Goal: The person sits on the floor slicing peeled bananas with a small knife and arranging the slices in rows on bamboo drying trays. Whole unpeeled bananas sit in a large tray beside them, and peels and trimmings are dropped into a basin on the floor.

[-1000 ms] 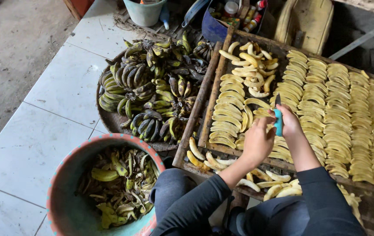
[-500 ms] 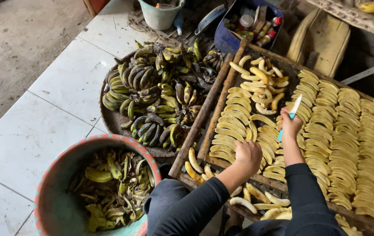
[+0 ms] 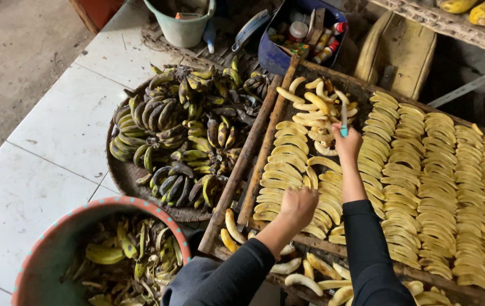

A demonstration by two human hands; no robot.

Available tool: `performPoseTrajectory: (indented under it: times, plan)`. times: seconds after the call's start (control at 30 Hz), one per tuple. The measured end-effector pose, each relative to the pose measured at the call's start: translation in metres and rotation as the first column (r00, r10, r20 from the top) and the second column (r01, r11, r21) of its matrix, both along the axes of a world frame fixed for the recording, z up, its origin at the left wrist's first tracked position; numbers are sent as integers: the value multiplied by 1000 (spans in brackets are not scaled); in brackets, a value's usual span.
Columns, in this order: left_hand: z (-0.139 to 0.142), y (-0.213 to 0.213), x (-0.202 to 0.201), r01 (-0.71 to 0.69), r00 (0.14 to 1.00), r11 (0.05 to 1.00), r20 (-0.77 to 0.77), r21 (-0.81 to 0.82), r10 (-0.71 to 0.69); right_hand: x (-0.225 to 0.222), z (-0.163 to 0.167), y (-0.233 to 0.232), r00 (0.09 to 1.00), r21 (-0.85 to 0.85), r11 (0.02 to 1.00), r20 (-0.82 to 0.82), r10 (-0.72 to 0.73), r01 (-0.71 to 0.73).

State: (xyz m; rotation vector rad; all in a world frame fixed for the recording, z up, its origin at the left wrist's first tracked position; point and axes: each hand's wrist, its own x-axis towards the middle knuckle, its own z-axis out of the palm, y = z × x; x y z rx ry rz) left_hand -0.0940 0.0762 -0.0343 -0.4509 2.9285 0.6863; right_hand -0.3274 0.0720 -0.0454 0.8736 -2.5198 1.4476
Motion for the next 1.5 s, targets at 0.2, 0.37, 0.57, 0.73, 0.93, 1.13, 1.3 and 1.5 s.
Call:
performPoseTrajectory:
  times: [0.2, 0.37, 0.57, 0.73, 0.93, 1.13, 1.3, 1.5]
  plan:
    - [-24, -85, -5, -158, 987, 985, 17, 67, 157, -5, -10, -7, 996, 82, 993, -31, -79, 81]
    - [-36, -152, -36, -353, 573, 724, -475, 593, 668, -17, -28, -11, 1000, 244, 969, 4, 28, -28]
    - [-56, -155, -34, -285, 549, 571, -357, 770, 756, -40, -27, -3, 956, 383, 889, -46, 289, -251]
    - [-59, -139, -24, -219, 680, 652, -366, 726, 636, -28, -3, 64, 943, 431, 874, -128, 308, -227]
    - [-55, -125, -26, -238, 752, 765, -385, 598, 535, 79, 5, 205, 725, 508, 565, 636, 264, -651]
    - [-47, -122, -56, -146, 669, 717, -466, 682, 580, 143, -32, 243, 618, 584, 216, 680, 395, -782]
    - [-46, -114, -62, -213, 625, 595, -360, 775, 693, 53, -24, 172, 854, 480, 715, 385, 350, -509]
    - [-60, -113, -68, -145, 507, 583, -446, 799, 738, -24, -24, 25, 934, 304, 910, -128, 333, -283]
